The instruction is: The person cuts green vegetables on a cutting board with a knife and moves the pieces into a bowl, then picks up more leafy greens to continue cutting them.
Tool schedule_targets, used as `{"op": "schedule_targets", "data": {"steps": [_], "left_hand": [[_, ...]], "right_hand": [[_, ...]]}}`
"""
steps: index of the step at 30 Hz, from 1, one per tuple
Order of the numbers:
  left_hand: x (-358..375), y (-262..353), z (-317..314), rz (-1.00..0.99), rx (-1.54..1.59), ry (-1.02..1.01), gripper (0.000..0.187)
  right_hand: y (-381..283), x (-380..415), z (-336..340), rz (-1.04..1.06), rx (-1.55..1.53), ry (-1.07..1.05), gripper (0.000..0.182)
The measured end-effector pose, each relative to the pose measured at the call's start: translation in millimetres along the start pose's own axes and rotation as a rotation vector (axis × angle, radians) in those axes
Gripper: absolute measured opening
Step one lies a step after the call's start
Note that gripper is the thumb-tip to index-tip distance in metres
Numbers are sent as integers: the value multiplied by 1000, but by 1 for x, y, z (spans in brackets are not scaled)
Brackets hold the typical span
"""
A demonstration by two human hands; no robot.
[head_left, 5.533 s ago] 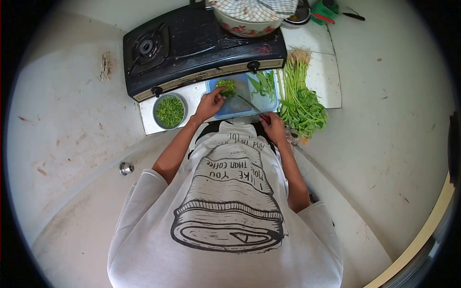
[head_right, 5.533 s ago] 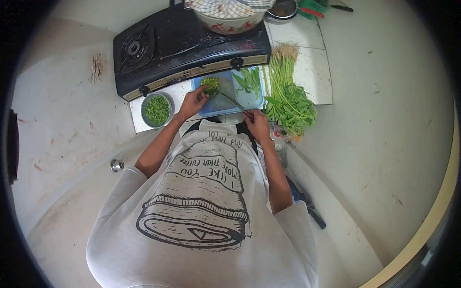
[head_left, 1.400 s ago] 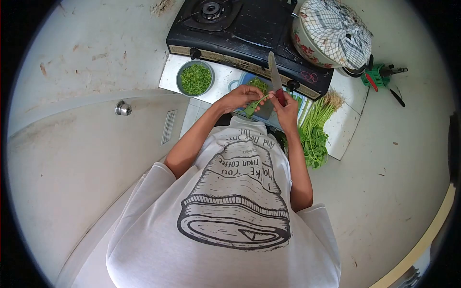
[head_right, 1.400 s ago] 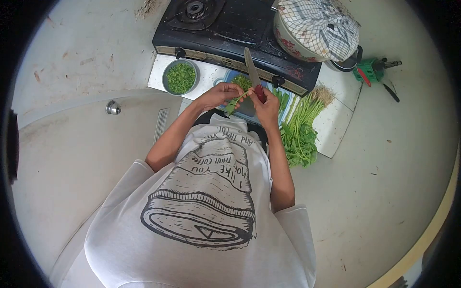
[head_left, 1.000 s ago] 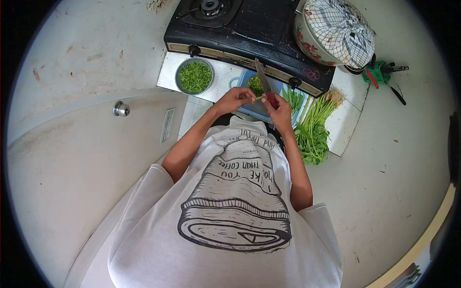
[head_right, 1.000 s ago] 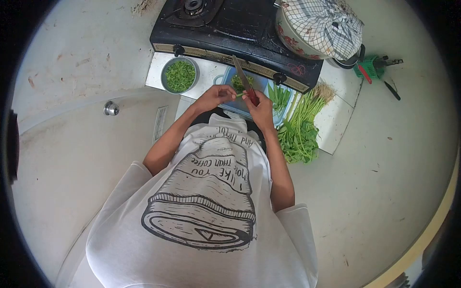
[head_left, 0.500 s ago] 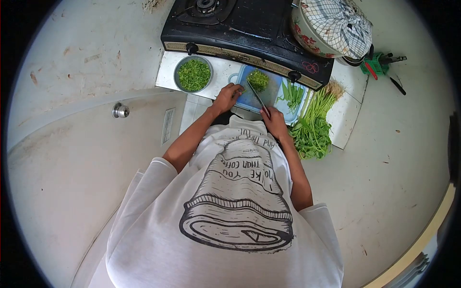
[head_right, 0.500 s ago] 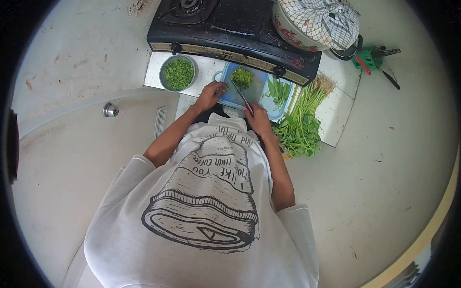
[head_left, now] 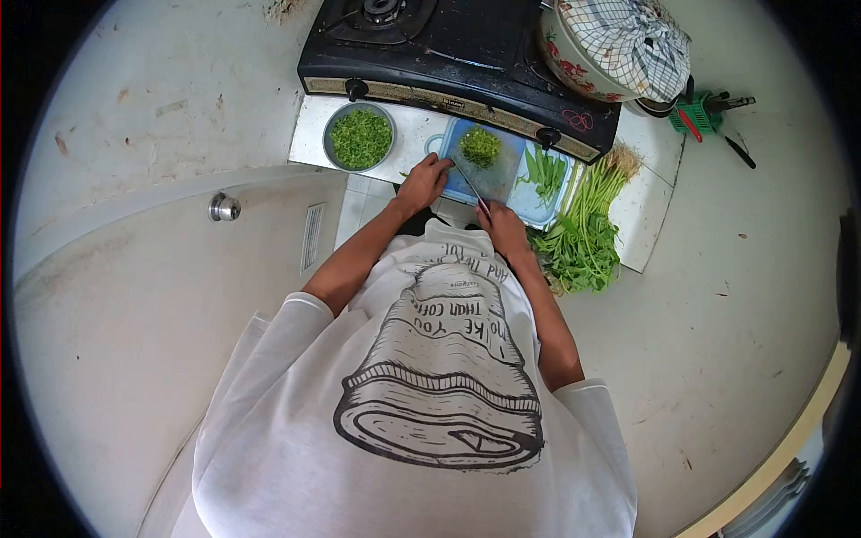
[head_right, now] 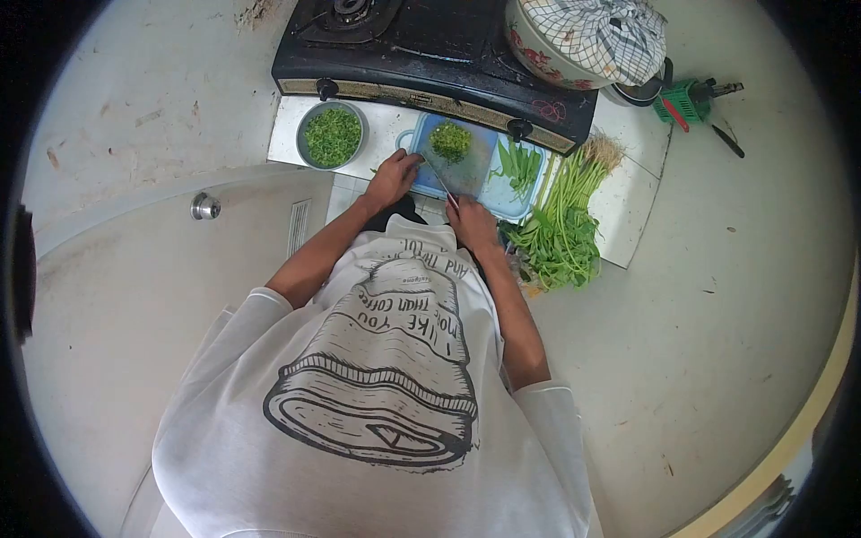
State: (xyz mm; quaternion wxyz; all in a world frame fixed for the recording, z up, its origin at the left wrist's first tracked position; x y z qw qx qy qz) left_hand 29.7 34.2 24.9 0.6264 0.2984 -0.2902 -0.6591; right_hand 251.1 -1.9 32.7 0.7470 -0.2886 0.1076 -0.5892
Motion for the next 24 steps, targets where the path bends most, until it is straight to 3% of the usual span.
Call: {"op": "schedule_targets", "data": {"steps": [8,24], "left_hand": [[0,2,1,-21,-4,8,28],[3,-1,-1,-42,42,78,23]], "right_hand": [[-7,-9,-6,-44,107,-110,43],[-11,-33,-18,9,202,-96,48]]}}
Point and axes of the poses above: each hand's wrist, its own x-axis away from the middle knuckle, its own z-axis out of the back of the hand, y = z × x, the point moved 5 cm from there along -x, towards the middle knuckle, and after that the axes turned 11 degrees about y, right-handed, at the moved point
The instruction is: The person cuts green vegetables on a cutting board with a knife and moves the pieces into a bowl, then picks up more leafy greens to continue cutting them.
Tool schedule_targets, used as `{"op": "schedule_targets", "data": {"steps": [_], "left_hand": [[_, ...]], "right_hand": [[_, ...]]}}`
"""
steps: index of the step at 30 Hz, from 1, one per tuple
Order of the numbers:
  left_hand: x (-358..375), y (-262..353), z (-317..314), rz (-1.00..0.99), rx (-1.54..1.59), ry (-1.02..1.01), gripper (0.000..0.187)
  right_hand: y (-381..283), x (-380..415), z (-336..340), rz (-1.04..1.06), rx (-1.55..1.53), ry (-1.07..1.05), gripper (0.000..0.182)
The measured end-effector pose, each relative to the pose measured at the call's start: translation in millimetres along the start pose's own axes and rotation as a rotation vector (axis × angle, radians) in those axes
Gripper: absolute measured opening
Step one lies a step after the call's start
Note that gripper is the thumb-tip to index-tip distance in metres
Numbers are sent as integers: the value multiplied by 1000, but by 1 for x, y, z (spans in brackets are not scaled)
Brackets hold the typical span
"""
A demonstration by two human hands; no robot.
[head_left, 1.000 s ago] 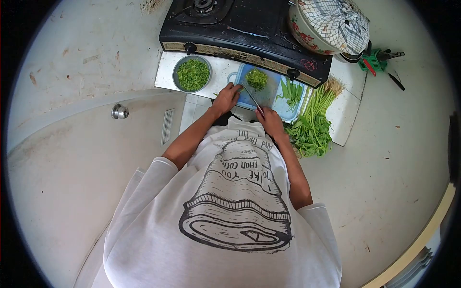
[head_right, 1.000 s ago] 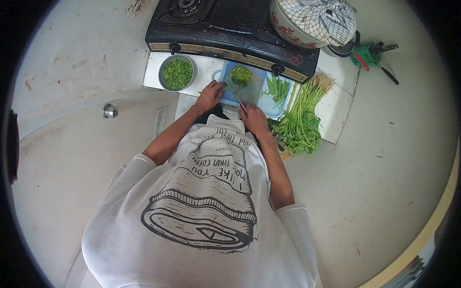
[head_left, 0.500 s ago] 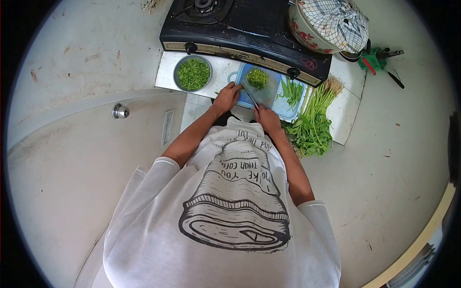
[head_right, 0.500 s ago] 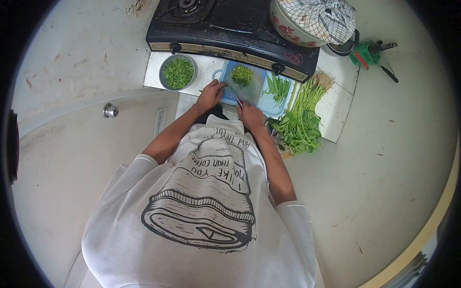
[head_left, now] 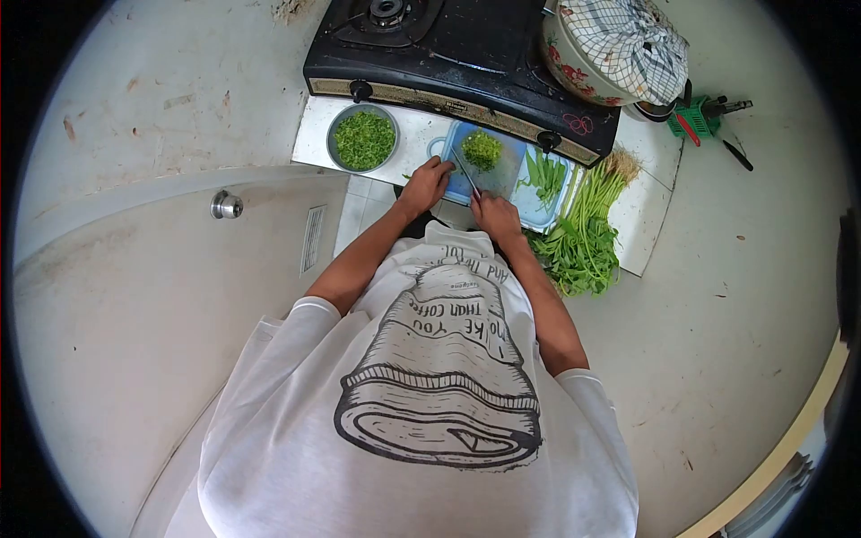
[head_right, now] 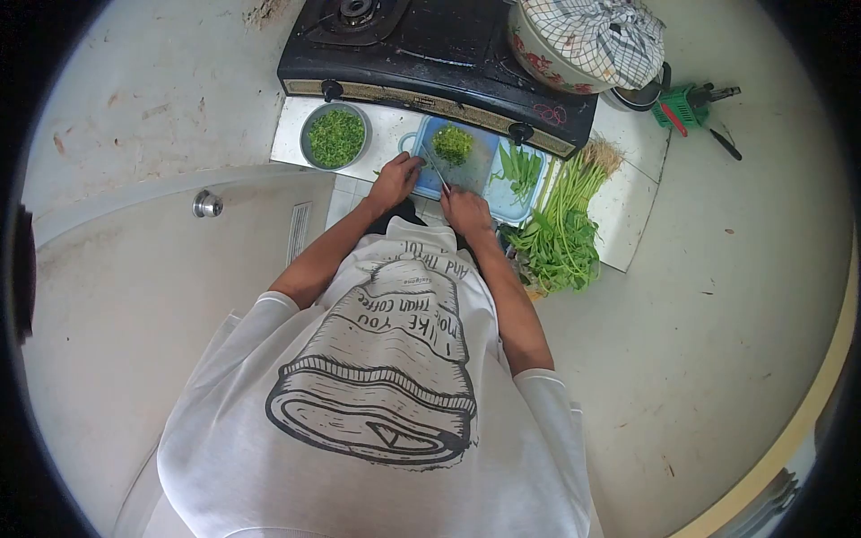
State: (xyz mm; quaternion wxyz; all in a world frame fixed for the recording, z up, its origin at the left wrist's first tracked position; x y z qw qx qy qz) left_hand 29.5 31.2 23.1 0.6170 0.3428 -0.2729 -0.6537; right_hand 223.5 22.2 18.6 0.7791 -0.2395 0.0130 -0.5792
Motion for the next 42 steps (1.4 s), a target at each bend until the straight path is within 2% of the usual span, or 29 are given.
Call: {"op": "schedule_targets", "data": {"steps": [11,14,23,29,42], "left_hand": [[1,2,1,-3,14,22,23],[0,1,0,-13,11,34,22],[-1,-2,-1,-26,8,7,19],[0,-3,1,12,40,5,18],[-2,-2,1,0,33,-5,19]], "right_hand": [[-10,-10,-8,75,26,56,43],[-5,-4,-6,120,-7,84,48],[-17,-9,9,64,-40,75,45],[-2,-10,-6,56,39,-13,46],[-9,-10,-13,72,-16,42,47]]}}
Point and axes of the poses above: each hand's wrist, its own x-axis away from the middle knuckle, its own z-axis out of the back of the hand, y = z × x, the point moved 5 cm from there along -x, towards the middle knuckle, and after that the axes turned 11 degrees about y, right-handed, at the moved point
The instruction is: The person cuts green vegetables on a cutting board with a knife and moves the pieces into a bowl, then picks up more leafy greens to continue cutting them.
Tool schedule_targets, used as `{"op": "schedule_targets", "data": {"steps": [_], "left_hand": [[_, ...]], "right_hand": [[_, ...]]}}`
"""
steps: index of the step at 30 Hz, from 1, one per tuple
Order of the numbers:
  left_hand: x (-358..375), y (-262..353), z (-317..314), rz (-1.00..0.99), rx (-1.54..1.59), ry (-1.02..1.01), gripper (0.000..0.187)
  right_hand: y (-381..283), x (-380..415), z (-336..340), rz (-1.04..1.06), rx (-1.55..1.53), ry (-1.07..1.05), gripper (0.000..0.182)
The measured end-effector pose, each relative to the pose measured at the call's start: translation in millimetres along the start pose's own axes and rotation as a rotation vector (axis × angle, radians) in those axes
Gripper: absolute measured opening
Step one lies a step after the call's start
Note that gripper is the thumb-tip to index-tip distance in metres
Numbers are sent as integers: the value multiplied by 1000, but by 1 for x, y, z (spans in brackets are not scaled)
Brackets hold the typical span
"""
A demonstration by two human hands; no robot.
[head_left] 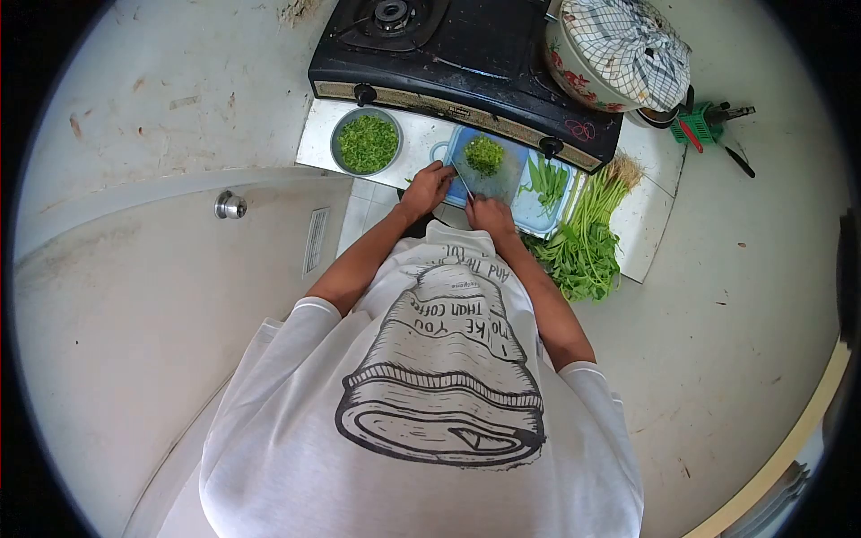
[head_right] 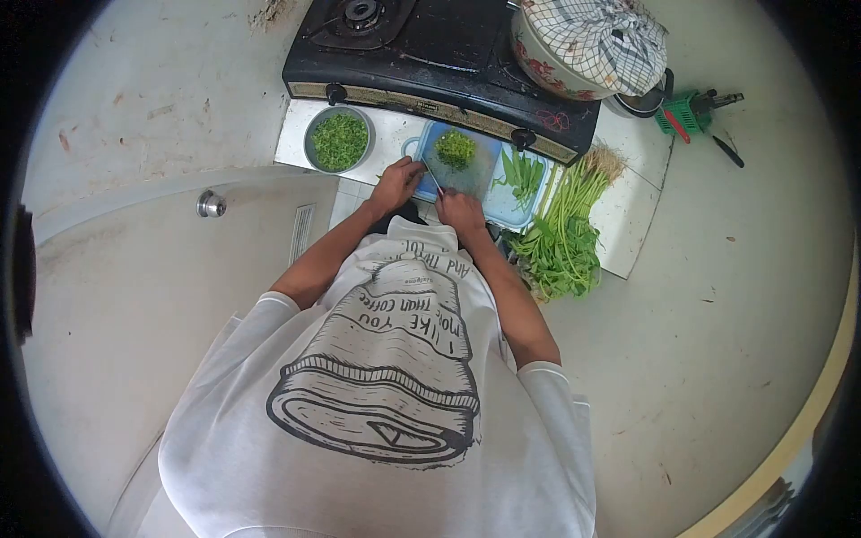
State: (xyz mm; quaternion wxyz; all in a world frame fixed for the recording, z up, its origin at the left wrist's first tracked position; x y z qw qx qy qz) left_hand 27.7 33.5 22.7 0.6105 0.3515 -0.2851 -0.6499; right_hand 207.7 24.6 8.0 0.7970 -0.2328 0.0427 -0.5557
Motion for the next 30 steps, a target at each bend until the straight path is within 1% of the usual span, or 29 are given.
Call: {"op": "schedule_targets", "data": {"steps": [8,11,14,17,20,23,30], "left_hand": [[-2,-1,1,28,1,-18,18],[-2,0,0,35,14,-20,17],[-2,-1,0,45,17,-29,16],[-2,1,2,22,9,-26,17],[-2,1,2,-13,6,-11,17],[-1,-1,1,-11,12,-7,16],[-3,3,3,26,38,-12,13]], "right_hand": [[5,6,4,5,-30,-5,47],[14,4,-3,-39,12,13,46],[9,3,4,-35,3,29,48],[1,8,11,-36,-17,-44,46],[7,10,-4,48,1,-28,46],[2,3,-4,-4,-46,-3,45],[6,4,-3,-5,3,18,46]]}}
Point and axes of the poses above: each hand's wrist, its own x-axis away from the middle knuckle, its own z-axis out of the back of the hand, y = z × x, the point moved 5 cm from there along -x, towards the middle knuckle, and after that the axes turned 11 degrees about y, right-handed, at the moved point
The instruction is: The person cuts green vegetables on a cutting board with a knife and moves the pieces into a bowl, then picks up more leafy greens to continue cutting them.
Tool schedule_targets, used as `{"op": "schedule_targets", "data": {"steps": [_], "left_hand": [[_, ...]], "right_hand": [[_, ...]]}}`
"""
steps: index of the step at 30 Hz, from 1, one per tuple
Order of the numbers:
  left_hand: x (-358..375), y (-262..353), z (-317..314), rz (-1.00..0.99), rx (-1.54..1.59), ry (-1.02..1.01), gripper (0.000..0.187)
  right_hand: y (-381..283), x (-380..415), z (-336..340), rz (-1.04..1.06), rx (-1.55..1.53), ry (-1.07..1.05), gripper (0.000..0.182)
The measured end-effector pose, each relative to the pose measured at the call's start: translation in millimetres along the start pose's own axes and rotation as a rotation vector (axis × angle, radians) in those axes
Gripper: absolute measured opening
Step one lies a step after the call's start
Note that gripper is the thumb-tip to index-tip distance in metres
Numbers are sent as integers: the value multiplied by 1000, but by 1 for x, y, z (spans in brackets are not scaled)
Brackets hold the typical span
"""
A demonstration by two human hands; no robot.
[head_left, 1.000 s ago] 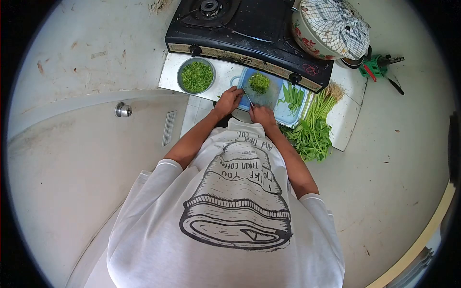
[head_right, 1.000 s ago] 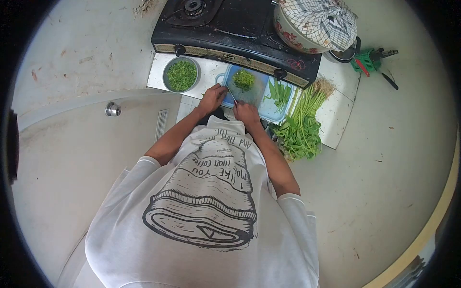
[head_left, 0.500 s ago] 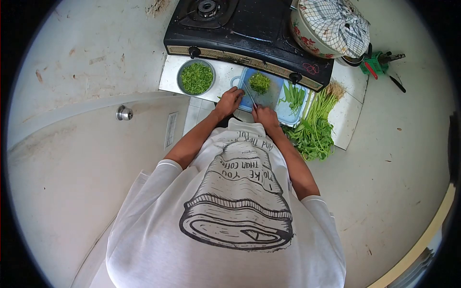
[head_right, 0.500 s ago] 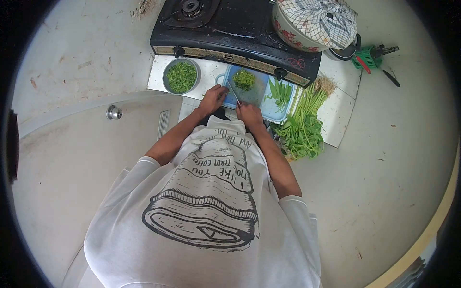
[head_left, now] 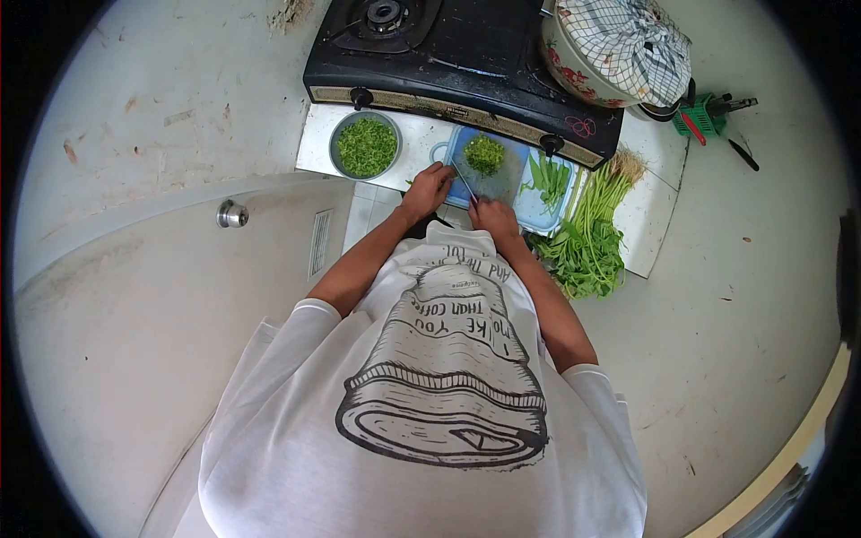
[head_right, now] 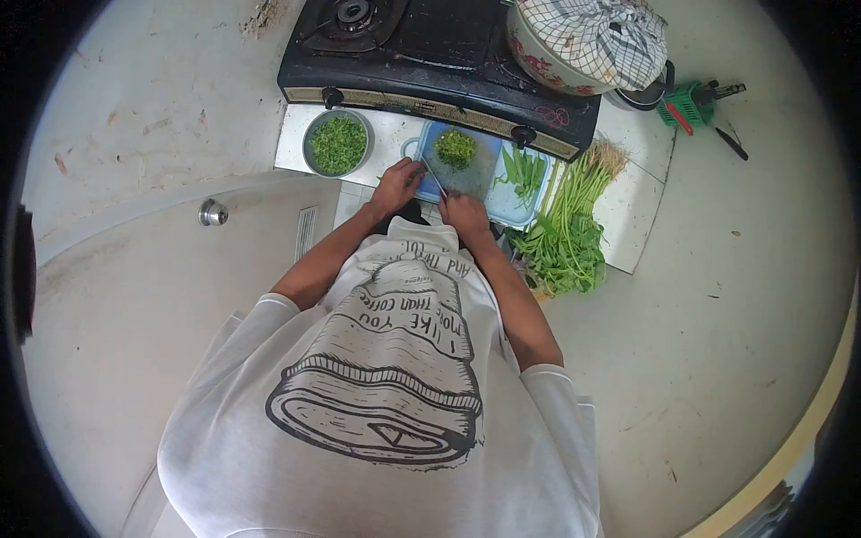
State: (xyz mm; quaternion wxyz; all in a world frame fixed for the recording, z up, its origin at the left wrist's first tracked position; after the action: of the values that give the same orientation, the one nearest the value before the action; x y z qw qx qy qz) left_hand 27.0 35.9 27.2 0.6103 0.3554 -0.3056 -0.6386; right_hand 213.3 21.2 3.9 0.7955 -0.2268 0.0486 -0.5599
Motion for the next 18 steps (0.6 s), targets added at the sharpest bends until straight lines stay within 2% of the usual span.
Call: {"op": "schedule_targets", "data": {"steps": [8,11,18], "left_hand": [[0,-9,-4,15,-20,-24,12],[0,-10,-3,-17,-22,-12,11],[1,-7,-2,-7,5,10,9]], "right_hand": [[0,5,0,-16,-45,-50,46],[0,7,-4,60,-52,-35,46],[-7,-5,-3,19,-31,-25,44]]}}
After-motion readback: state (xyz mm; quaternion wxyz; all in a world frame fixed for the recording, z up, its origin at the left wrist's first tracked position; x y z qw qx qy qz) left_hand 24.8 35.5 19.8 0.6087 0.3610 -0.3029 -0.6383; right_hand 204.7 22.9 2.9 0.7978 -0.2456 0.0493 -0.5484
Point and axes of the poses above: each hand's wrist, its own x-axis away from the middle knuckle, its own z-axis out of the back of the hand, y = z × x, the point moved 5 cm from there along -x, towards the middle knuckle, and after that the axes turned 11 degrees about y, right-handed, at the moved point
